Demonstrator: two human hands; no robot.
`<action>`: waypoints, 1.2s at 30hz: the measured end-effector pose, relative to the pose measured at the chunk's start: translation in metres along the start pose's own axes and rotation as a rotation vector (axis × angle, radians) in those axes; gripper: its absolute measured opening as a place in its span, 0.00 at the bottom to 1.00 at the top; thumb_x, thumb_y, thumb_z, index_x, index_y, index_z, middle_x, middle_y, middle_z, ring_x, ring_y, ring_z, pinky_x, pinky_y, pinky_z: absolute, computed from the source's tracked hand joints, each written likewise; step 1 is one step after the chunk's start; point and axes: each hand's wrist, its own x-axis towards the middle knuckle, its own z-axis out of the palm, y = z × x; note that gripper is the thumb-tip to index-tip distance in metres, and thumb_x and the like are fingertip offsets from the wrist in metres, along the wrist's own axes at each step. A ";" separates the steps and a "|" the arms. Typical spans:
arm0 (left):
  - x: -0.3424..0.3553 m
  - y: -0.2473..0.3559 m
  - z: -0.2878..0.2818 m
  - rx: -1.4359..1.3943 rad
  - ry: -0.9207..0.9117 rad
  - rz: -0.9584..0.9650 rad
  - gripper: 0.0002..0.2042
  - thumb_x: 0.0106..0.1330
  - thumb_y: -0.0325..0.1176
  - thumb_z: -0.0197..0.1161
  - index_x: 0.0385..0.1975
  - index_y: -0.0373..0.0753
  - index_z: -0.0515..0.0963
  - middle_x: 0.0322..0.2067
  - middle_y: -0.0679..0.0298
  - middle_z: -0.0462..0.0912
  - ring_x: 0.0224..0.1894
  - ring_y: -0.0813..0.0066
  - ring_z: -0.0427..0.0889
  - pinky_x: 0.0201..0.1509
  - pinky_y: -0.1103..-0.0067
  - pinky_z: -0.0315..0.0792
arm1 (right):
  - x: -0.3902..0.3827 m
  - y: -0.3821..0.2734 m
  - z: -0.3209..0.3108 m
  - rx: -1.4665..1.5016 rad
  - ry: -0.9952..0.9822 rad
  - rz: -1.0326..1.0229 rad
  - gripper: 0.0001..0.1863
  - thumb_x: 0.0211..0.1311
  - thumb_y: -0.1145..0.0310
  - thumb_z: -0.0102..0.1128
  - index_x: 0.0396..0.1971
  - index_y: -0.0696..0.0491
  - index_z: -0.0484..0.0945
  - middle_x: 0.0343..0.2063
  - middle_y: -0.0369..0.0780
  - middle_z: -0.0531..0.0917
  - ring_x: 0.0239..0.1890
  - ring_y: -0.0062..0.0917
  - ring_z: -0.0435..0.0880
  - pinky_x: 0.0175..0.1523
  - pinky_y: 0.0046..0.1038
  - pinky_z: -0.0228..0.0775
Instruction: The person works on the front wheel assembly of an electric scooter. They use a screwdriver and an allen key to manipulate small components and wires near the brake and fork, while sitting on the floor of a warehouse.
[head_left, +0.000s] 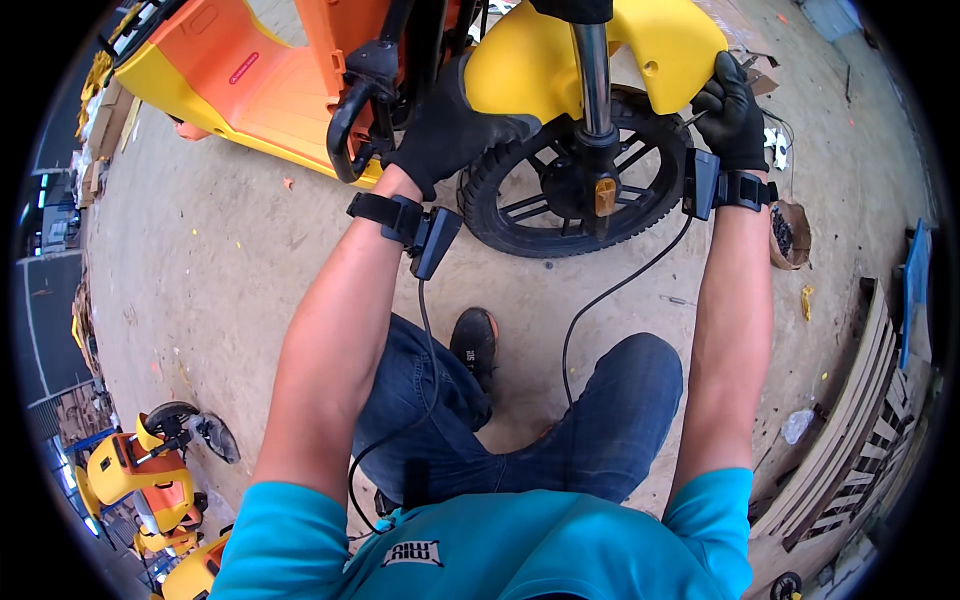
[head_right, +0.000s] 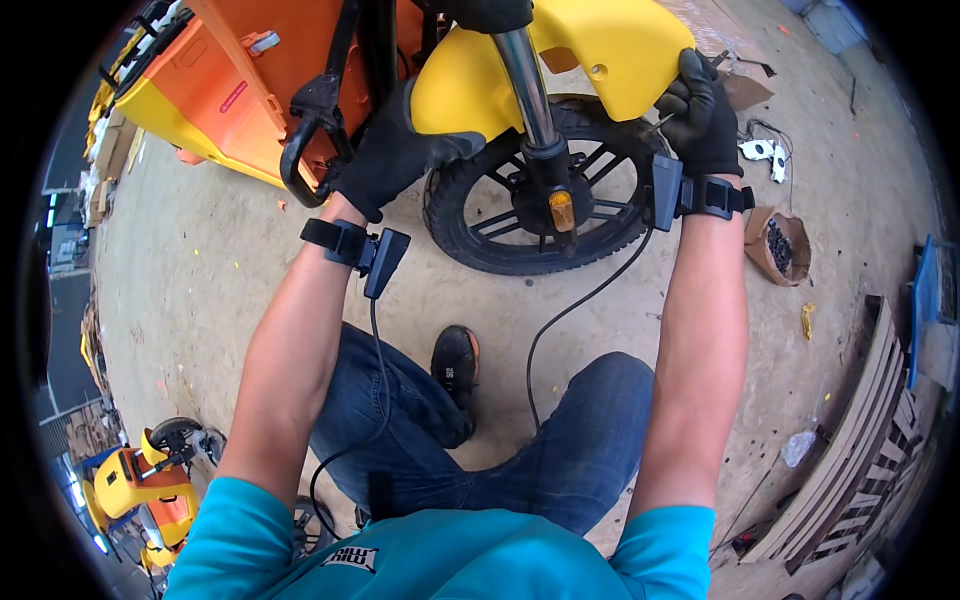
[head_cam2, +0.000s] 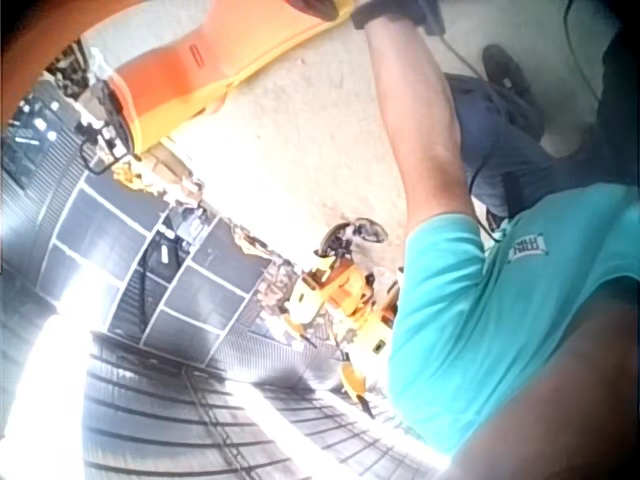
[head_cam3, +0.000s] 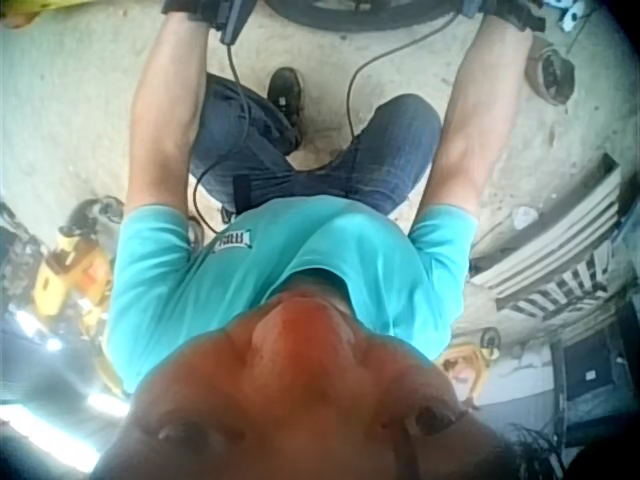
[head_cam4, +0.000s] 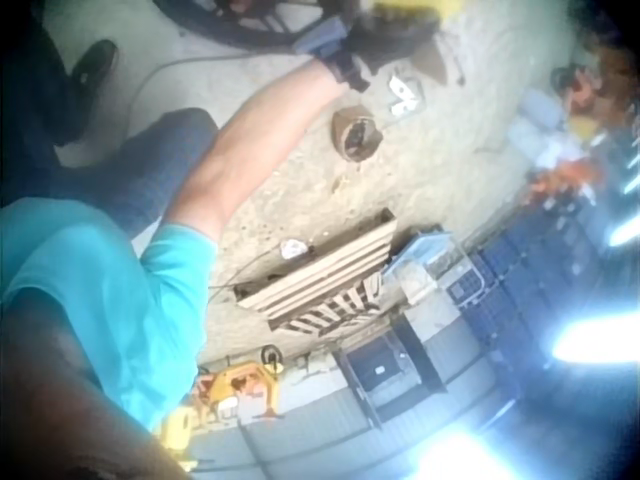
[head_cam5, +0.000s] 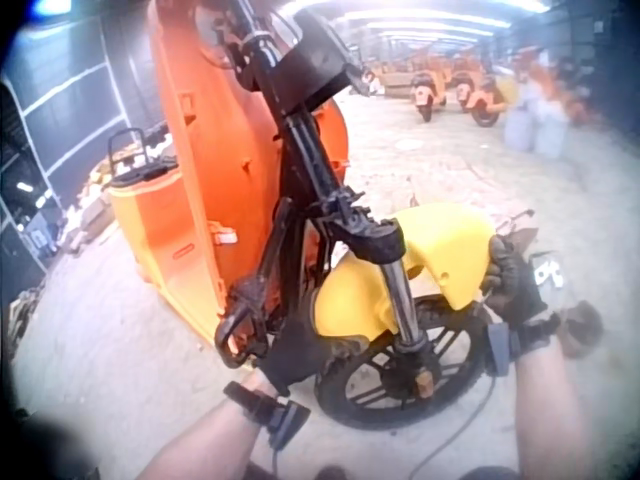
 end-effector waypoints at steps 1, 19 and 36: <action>0.001 0.003 -0.002 -0.022 0.006 0.017 0.32 0.44 0.42 0.74 0.48 0.36 0.69 0.43 0.56 0.76 0.43 0.63 0.76 0.47 0.73 0.70 | -0.001 0.001 -0.001 0.019 0.028 -0.029 0.03 0.64 0.68 0.54 0.34 0.49 0.71 0.18 0.25 0.62 0.15 0.07 0.57 0.17 0.10 0.48; 0.016 0.011 -0.008 -0.047 0.032 0.117 0.21 0.46 0.40 0.72 0.35 0.34 0.76 0.30 0.59 0.80 0.32 0.70 0.80 0.38 0.76 0.73 | 0.005 0.010 -0.033 -0.652 -0.248 -0.299 0.21 0.60 0.77 0.52 0.55 0.54 0.66 0.22 0.27 0.65 0.19 0.08 0.58 0.22 0.09 0.52; 0.015 0.045 -0.008 -0.265 -0.163 -0.311 0.19 0.49 0.32 0.68 0.41 0.35 0.74 0.34 0.66 0.79 0.35 0.80 0.77 0.41 0.84 0.70 | -0.023 0.014 0.020 0.073 0.014 0.049 0.10 0.65 0.62 0.51 0.43 0.49 0.70 0.19 0.27 0.72 0.10 0.08 0.59 0.14 0.11 0.58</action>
